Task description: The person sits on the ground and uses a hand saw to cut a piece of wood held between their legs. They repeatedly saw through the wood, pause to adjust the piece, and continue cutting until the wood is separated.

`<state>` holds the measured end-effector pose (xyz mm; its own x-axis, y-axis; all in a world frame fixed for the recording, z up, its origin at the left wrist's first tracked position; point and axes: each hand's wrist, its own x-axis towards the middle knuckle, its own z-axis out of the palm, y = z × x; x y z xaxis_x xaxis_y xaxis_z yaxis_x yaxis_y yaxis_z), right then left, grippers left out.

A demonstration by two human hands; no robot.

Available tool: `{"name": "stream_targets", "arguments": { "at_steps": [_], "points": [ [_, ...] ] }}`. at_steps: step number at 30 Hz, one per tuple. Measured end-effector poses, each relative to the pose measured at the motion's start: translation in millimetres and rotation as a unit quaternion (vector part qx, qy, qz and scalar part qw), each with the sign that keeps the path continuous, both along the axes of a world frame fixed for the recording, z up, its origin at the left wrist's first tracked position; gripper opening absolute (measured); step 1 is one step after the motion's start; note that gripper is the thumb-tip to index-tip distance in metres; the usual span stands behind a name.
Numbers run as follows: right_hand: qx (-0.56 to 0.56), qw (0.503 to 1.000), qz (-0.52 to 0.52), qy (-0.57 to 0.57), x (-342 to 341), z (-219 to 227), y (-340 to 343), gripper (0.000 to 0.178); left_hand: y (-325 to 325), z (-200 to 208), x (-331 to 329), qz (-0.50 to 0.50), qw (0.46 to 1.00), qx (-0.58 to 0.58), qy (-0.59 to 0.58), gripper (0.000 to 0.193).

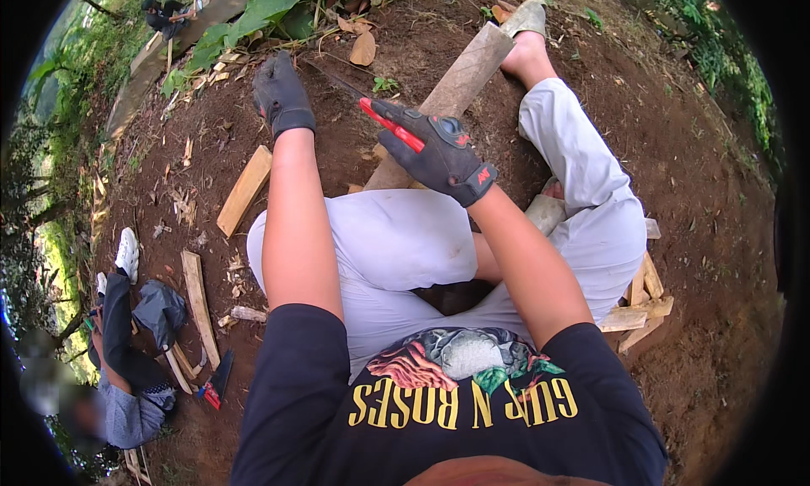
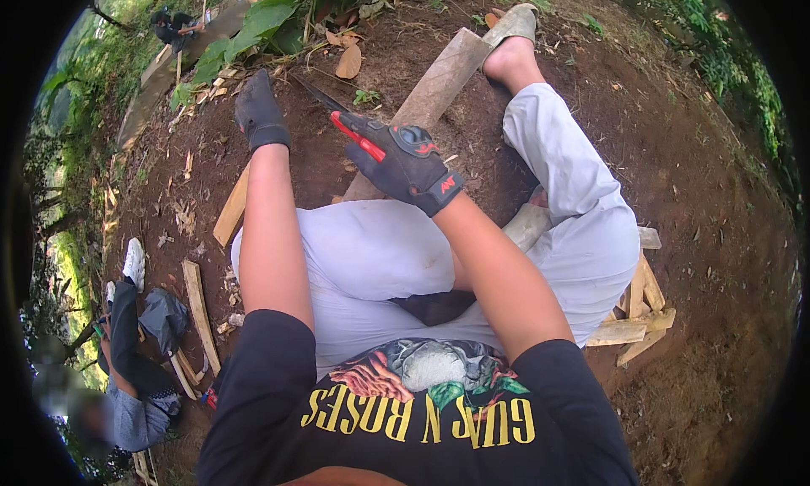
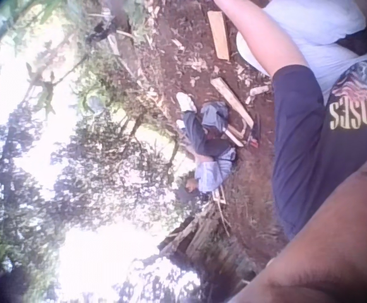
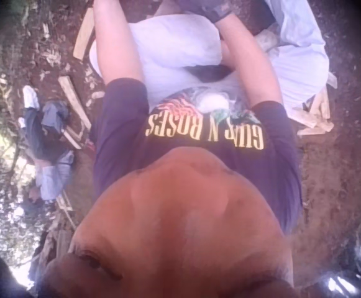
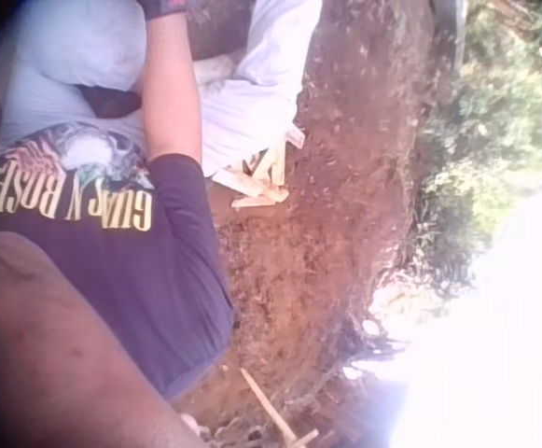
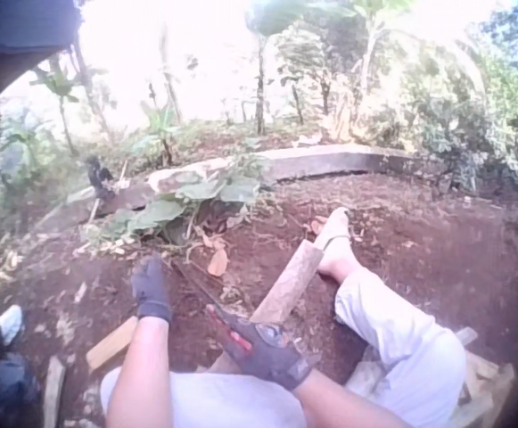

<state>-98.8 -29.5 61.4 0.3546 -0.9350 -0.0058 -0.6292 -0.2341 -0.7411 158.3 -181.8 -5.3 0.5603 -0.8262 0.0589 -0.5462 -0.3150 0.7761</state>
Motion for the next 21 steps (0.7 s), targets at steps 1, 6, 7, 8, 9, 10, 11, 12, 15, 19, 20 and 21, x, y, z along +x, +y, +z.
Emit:
{"name": "stream_targets", "arguments": {
  "at_steps": [1, 6, 7, 8, 9, 10, 11, 12, 15, 19, 20, 21],
  "points": [
    [0.014, 1.0, 0.015, 0.016, 3.3, 4.2, -3.8, 0.058, -1.4, -17.7, 14.9, 0.004, 0.999, -0.021, -0.023, 0.039],
    [-0.029, 0.999, -0.033, 0.027, -79.4, 42.2, 84.1, 0.052, -9.4, -21.6, -0.4, 0.02, 1.0, -0.004, -0.003, 0.043],
    [0.015, 0.996, -0.051, 0.064, -91.8, 63.3, 108.2, 0.05, -7.4, -13.0, 0.9, 0.016, 1.0, 0.011, 0.019, 0.044],
    [0.057, 0.991, -0.065, 0.102, -104.0, 86.7, 130.4, 0.048, -5.1, -9.5, 4.5, 0.017, 0.999, 0.025, 0.04, 0.045],
    [0.059, 0.991, -0.063, 0.101, -118.4, 103.0, 153.2, 0.048, -2.9, -21.8, 9.7, 0.044, 0.995, -0.013, 0.086, 0.049],
    [0.058, 0.991, -0.063, 0.106, -129.2, 116.9, 169.9, 0.048, -0.4, -23.5, 10.9, 0.051, 0.994, -0.006, 0.095, 0.05],
    [0.058, 0.99, -0.067, 0.114, -139.7, 131.7, 188.2, 0.049, -1.2, -20.4, 6.8, 0.054, 0.993, 0.002, 0.107, 0.052],
    [0.054, 0.989, -0.073, 0.121, -144.7, 140.6, 200.6, 0.051, -1.1, -15.9, 1.2, 0.053, 0.992, 0.008, 0.115, 0.053],
    [0.016, 0.989, -0.074, 0.129, -133.7, 141.4, 197.9, 0.052, 4.6, -3.6, -15.2, 0.04, 0.991, 0.013, 0.129, 0.057],
    [-0.017, 0.992, -0.037, 0.116, -88.9, 82.6, 126.8, 0.05, 17.6, 20.3, -24.8, 0.057, 0.986, -0.02, 0.155, 0.057],
    [-0.061, 0.992, -0.013, 0.109, -75.4, 56.1, 105.8, 0.049, 19.2, 24.5, -25.7, 0.069, 0.984, -0.032, 0.163, 0.056],
    [-0.059, 0.995, -0.025, 0.078, -60.0, 35.2, 82.7, 0.048, 18.3, 25.2, -27.2, 0.08, 0.98, -0.043, 0.175, 0.056]
  ]
}}
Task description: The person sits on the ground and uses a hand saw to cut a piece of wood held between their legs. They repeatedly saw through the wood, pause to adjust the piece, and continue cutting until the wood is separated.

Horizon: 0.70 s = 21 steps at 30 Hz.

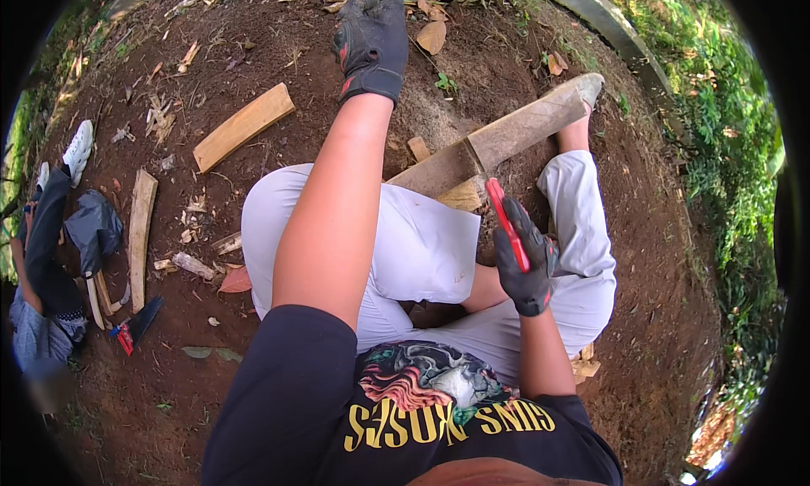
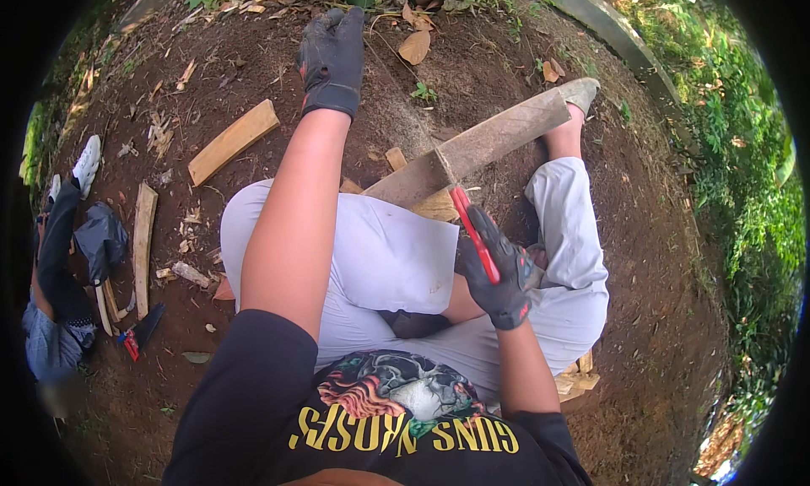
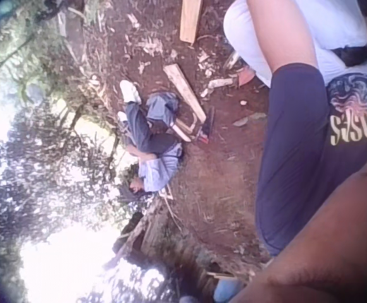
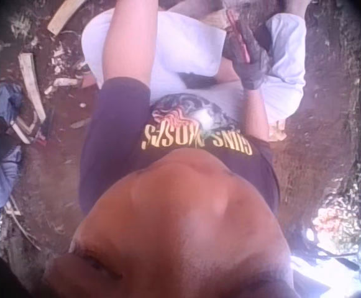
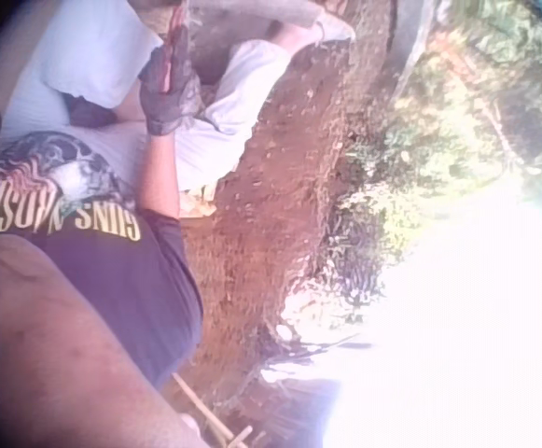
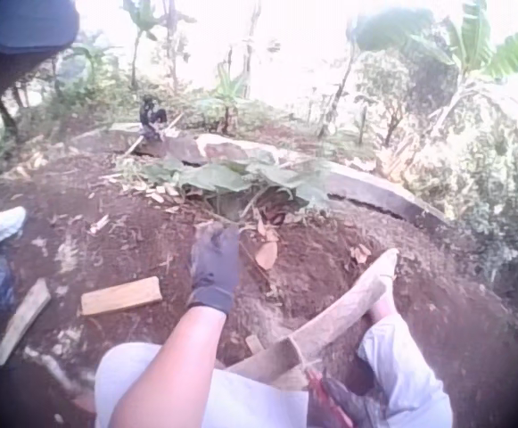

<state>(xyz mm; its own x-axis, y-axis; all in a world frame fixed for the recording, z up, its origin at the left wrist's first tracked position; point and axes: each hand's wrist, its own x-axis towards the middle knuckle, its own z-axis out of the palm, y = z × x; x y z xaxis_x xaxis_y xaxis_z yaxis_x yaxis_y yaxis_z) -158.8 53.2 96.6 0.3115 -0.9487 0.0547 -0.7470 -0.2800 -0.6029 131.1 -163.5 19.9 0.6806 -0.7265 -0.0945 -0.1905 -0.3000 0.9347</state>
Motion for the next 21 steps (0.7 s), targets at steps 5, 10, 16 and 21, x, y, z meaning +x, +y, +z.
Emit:
{"name": "stream_targets", "arguments": {
  "at_steps": [5, 10, 16, 21],
  "points": [
    [0.015, 0.997, -0.038, -0.064, 59.0, -33.3, -75.5, 0.045, -6.5, -16.5, 21.1, 0.035, 0.999, -0.008, -0.003, 0.057],
    [0.071, 0.989, -0.095, -0.085, 47.8, -48.8, -72.8, 0.047, -5.3, 8.6, 15.8, -0.026, 1.0, -0.006, 0.001, 0.052],
    [0.068, 0.996, -0.061, -0.01, 53.9, -23.8, -76.1, 0.054, -0.9, 14.7, 0.1, -0.004, 0.999, -0.025, 0.041, 0.043],
    [0.109, 0.987, -0.108, 0.042, 11.5, 31.7, -36.3, 0.056, -2.7, 15.8, 0.3, -0.011, 0.999, -0.004, 0.042, 0.045]
  ]
}}
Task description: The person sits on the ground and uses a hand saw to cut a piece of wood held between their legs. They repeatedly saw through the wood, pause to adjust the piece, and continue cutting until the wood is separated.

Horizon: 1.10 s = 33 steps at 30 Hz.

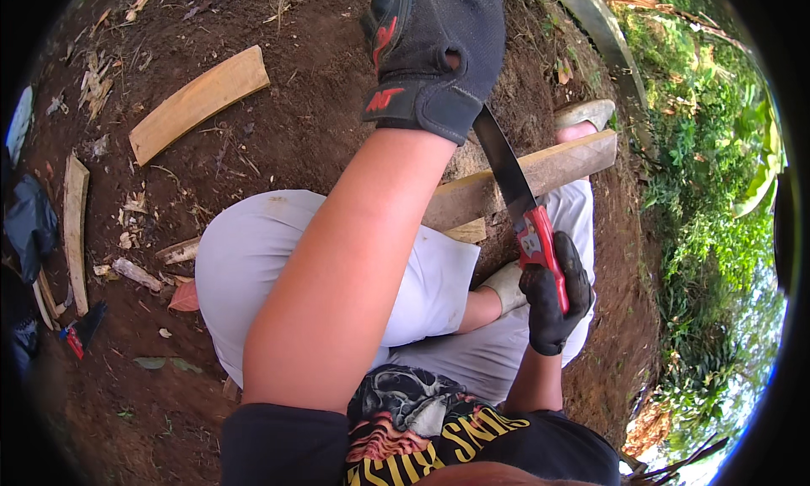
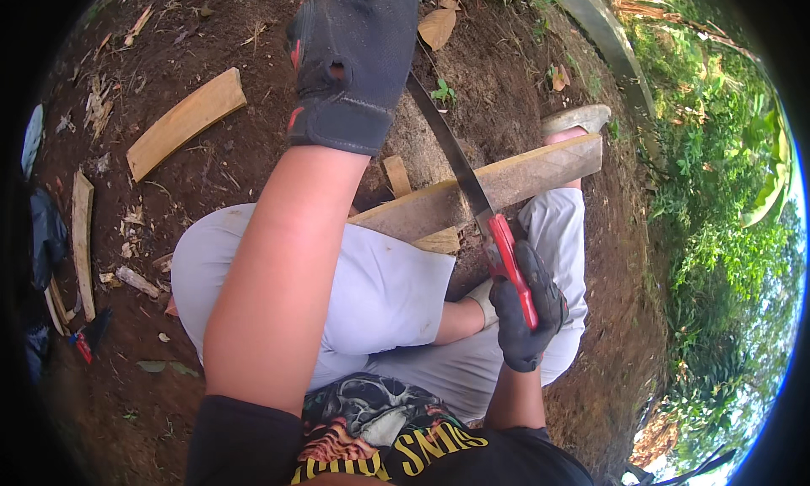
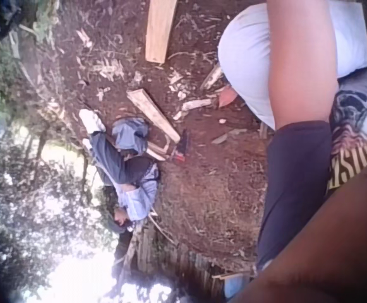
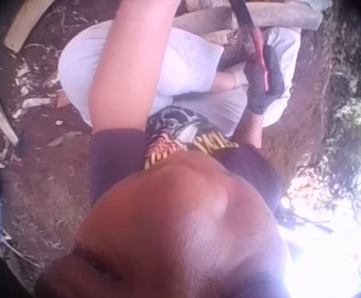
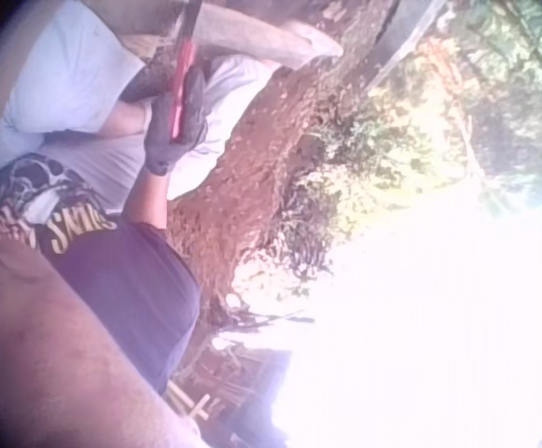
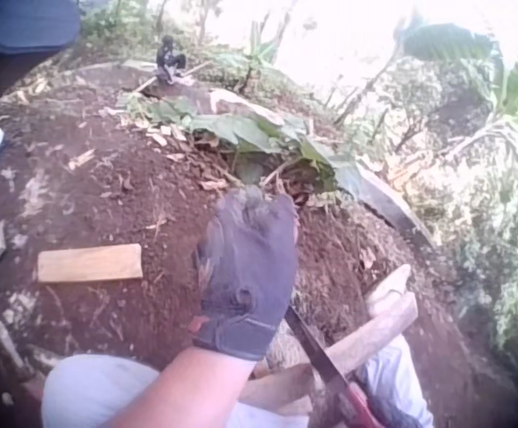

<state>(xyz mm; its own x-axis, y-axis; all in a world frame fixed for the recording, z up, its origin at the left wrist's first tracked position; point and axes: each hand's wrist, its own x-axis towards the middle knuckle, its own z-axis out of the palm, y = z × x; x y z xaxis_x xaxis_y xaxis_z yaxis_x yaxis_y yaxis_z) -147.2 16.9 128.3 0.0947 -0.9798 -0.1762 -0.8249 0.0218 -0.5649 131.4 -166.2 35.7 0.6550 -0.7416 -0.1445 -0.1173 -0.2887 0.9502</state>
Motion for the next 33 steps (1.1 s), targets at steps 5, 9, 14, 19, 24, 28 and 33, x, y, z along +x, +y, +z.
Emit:
{"name": "stream_targets", "arguments": {
  "at_steps": [5, 9, 14, 19, 24, 28, 33],
  "points": [
    [-0.019, 0.988, 0.065, 0.137, -55.8, 67.9, 65.5, 0.052, 0.7, 11.6, 5.7, -0.021, 1.0, -0.012, 0.012, 0.038],
    [-0.04, 0.964, 0.107, 0.242, -72.6, 125.4, 115.8, 0.042, -5.9, -0.3, 12.9, -0.042, 0.998, -0.011, -0.055, 0.037],
    [0.012, 0.977, 0.095, 0.192, -60.8, 157.9, 128.5, 0.045, -18.6, -63.4, 6.5, -0.095, 0.962, -0.021, -0.256, 0.041],
    [0.059, 0.991, 0.108, 0.048, -23.4, 75.2, 58.6, 0.048, 3.1, -3.1, 4.8, -0.056, 0.996, 0.054, -0.041, 0.048],
    [-0.042, 0.991, 0.084, -0.094, 43.3, -54.7, -39.6, 0.049, -9.0, -37.3, 1.5, -0.054, 0.99, 0.079, -0.104, 0.044],
    [-0.005, 0.995, 0.069, -0.073, 43.9, -34.1, -33.8, 0.051, -17.0, -52.7, 16.4, -0.097, 0.97, 0.08, -0.207, 0.037],
    [0.002, 0.997, 0.055, -0.048, -49.1, 27.9, 83.0, 0.049, -19.7, -77.4, 44.9, -0.164, 0.931, 0.082, -0.317, 0.03]
  ]
}}
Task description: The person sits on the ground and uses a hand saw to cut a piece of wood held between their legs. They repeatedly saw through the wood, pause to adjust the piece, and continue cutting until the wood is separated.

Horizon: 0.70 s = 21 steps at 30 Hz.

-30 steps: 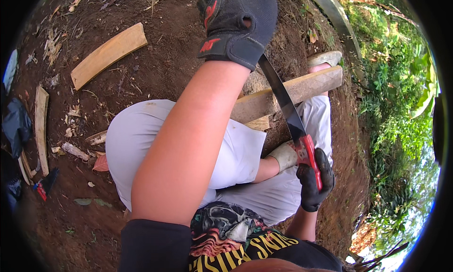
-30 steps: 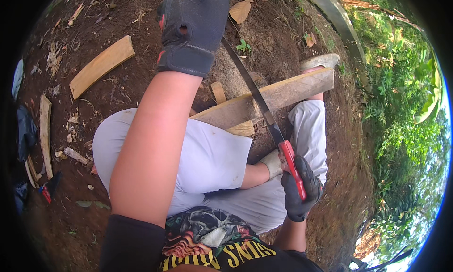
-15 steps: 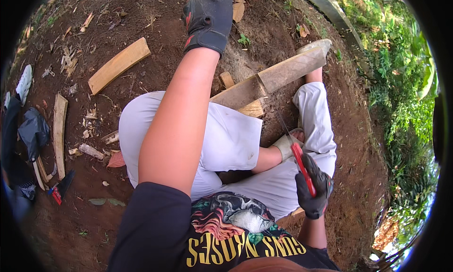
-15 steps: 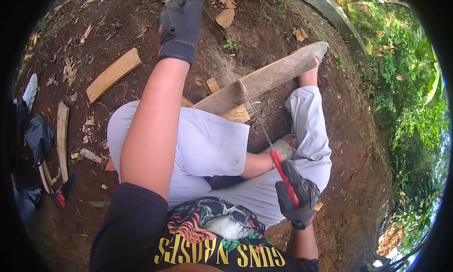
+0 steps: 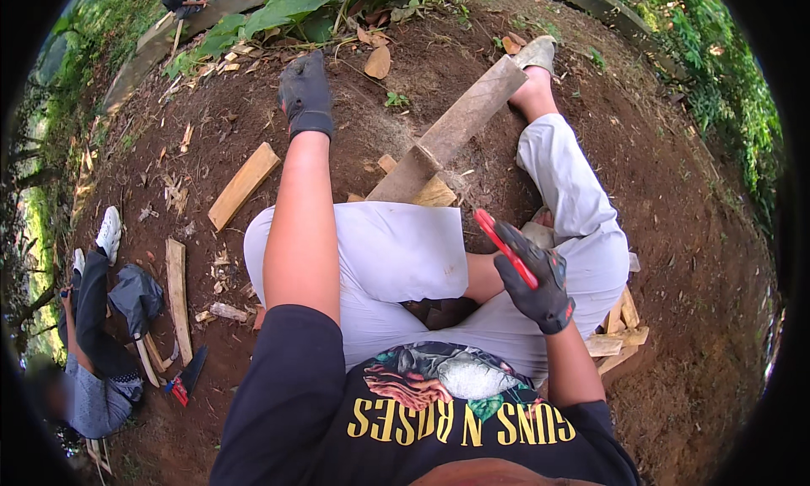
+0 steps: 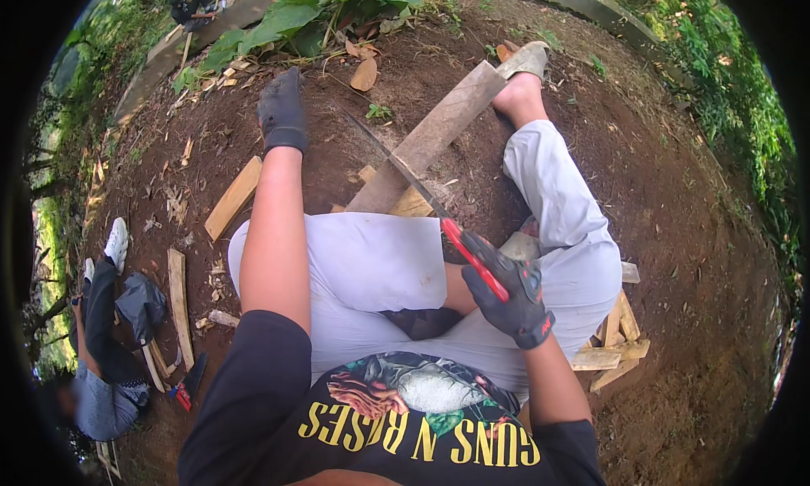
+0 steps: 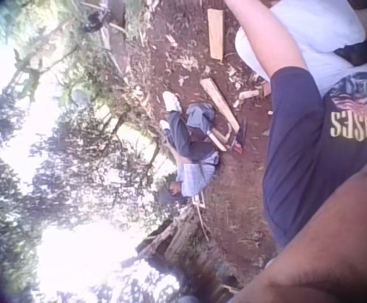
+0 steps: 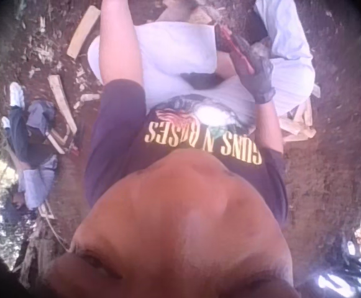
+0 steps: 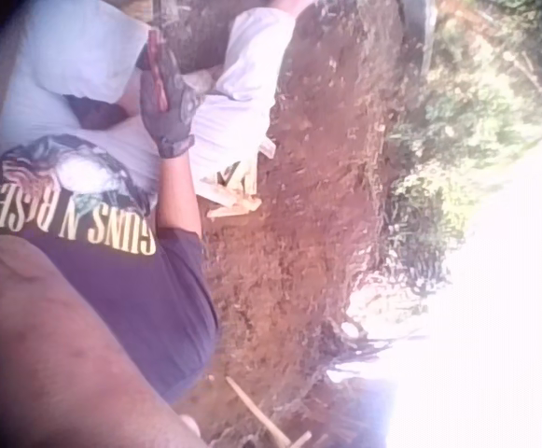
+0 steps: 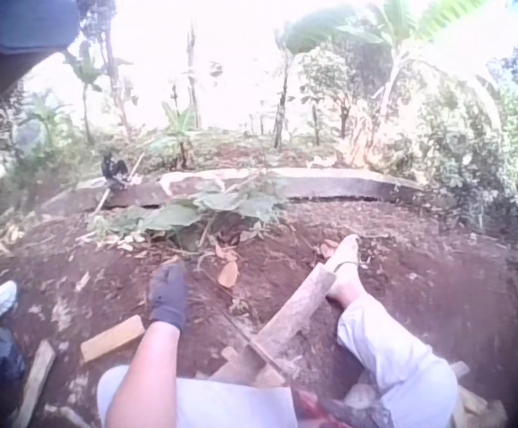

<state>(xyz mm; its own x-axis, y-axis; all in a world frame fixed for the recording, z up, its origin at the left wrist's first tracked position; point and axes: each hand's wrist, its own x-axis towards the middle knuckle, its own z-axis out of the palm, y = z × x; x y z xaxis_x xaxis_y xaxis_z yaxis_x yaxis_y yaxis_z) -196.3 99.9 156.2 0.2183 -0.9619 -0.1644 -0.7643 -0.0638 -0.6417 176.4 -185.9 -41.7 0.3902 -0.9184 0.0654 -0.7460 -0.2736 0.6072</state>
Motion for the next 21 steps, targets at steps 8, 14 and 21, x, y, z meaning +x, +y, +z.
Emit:
{"name": "stream_targets", "arguments": {
  "at_steps": [8, 14, 21],
  "points": [
    [-0.039, 0.997, -0.068, 0.029, -34.5, 48.9, 61.3, 0.052, -0.8, 10.5, -20.3, 0.071, 0.99, -0.031, 0.115, 0.041],
    [-0.062, 0.996, -0.067, 0.024, -52.7, 49.4, 22.1, 0.047, 0.6, -2.3, -19.6, 0.062, 0.989, -0.048, 0.129, 0.045],
    [-0.009, 1.0, -0.026, 0.004, -13.3, 0.3, 30.6, 0.049, -1.9, -4.4, -24.9, 0.068, 0.964, -0.033, 0.254, 0.048]
  ]
}}
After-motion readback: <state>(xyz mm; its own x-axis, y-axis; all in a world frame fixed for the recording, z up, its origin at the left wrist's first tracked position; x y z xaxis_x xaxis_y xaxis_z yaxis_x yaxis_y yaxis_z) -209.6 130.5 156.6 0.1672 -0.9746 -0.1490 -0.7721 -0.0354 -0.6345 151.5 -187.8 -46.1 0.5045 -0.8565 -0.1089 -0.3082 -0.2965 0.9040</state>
